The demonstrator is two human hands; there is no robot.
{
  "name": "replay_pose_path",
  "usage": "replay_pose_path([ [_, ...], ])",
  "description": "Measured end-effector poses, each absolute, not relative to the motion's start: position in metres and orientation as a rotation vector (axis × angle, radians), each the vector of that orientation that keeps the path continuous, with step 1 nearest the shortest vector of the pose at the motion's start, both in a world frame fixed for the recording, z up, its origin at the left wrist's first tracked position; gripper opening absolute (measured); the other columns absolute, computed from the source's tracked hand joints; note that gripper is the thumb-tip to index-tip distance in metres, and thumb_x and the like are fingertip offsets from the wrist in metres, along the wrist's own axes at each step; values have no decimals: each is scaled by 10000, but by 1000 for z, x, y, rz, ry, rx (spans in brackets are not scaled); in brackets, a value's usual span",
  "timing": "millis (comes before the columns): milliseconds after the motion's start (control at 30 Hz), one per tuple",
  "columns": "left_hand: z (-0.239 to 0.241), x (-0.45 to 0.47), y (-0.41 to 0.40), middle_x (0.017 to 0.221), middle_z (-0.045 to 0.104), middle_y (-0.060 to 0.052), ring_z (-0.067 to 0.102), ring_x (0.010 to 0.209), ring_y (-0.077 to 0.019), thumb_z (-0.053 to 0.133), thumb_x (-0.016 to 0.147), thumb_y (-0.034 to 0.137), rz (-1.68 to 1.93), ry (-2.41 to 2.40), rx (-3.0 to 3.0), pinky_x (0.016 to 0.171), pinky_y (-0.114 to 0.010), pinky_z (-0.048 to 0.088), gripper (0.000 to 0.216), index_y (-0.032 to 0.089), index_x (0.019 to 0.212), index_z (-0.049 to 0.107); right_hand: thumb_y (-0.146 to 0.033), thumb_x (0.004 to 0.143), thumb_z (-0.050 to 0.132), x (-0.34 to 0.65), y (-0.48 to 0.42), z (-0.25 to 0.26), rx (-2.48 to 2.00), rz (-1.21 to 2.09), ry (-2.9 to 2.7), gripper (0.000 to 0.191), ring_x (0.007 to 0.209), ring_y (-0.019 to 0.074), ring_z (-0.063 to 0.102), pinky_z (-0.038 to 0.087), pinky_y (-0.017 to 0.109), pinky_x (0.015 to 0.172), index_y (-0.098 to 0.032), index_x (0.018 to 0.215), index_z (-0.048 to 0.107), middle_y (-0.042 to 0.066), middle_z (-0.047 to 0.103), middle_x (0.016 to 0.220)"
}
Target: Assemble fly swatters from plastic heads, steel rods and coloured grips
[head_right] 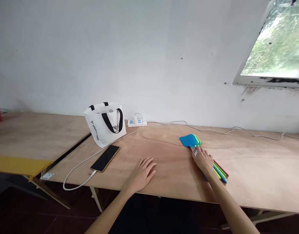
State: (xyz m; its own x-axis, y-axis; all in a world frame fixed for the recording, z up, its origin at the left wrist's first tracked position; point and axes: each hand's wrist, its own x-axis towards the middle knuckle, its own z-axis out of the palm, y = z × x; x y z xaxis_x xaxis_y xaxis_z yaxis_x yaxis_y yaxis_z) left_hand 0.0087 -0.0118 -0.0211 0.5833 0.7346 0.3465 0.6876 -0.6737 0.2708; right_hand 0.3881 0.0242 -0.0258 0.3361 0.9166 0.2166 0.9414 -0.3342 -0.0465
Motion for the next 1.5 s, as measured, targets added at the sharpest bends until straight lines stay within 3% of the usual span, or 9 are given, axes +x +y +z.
replay_pose_path([
  [233, -17, 9, -13, 1517, 520, -75, 436, 1427, -272, 399, 1068, 390, 665, 1209, 2682, 1215, -502, 307, 366, 241, 1343, 590, -442, 985, 399, 401, 30, -31, -2422, -321, -1764, 397, 1301, 304, 506, 359, 467, 1040, -209, 1232, 606, 148, 617, 1363],
  [467, -15, 9, -13, 1516, 519, -85, 429, 1431, -277, 419, 1063, 375, 646, 1202, 2679, 1213, -511, 303, 358, 236, 1347, 586, -437, 988, 391, 415, 35, -29, -2467, -326, -1765, 416, 1285, 287, 512, 394, 443, 1002, -208, 1237, 633, 130, 609, 1375],
  [700, -17, 9, -13, 1510, 524, -84, 430, 1427, -274, 414, 1064, 380, 667, 1199, 2676, 1212, -516, 300, 357, 237, 1338, 591, -466, 1004, 406, 417, 42, -26, -2535, -414, -1777, 420, 1239, 323, 529, 417, 452, 938, -162, 1136, 664, 187, 611, 1312],
  [1067, -19, 9, -12, 1506, 528, -74, 436, 1424, -269, 416, 1063, 383, 685, 1206, 2688, 1210, -505, 310, 350, 248, 1332, 593, -130, 996, 263, 401, 37, -28, -2523, -616, -1776, 434, 1203, 326, 534, 377, 476, 931, -101, 1166, 661, 242, 616, 1246],
  [1333, -19, 9, -12, 1517, 519, -70, 423, 1434, -262, 389, 1068, 390, 681, 1206, 2695, 1219, -500, 296, 363, 253, 1338, 590, -231, 997, 338, 408, 40, -28, -2600, -591, -1639, 428, 1208, 349, 532, 393, 474, 920, -37, 1262, 613, 274, 598, 1275],
  [1500, -17, 9, -13, 1514, 521, -83, 429, 1429, -273, 378, 1068, 412, 677, 1191, 2670, 1217, -516, 290, 387, 245, 1345, 592, -271, 944, 455, 411, 48, -21, -2663, -495, -1610, 411, 1204, 352, 563, 416, 458, 915, -65, 1234, 659, 267, 630, 1245],
])
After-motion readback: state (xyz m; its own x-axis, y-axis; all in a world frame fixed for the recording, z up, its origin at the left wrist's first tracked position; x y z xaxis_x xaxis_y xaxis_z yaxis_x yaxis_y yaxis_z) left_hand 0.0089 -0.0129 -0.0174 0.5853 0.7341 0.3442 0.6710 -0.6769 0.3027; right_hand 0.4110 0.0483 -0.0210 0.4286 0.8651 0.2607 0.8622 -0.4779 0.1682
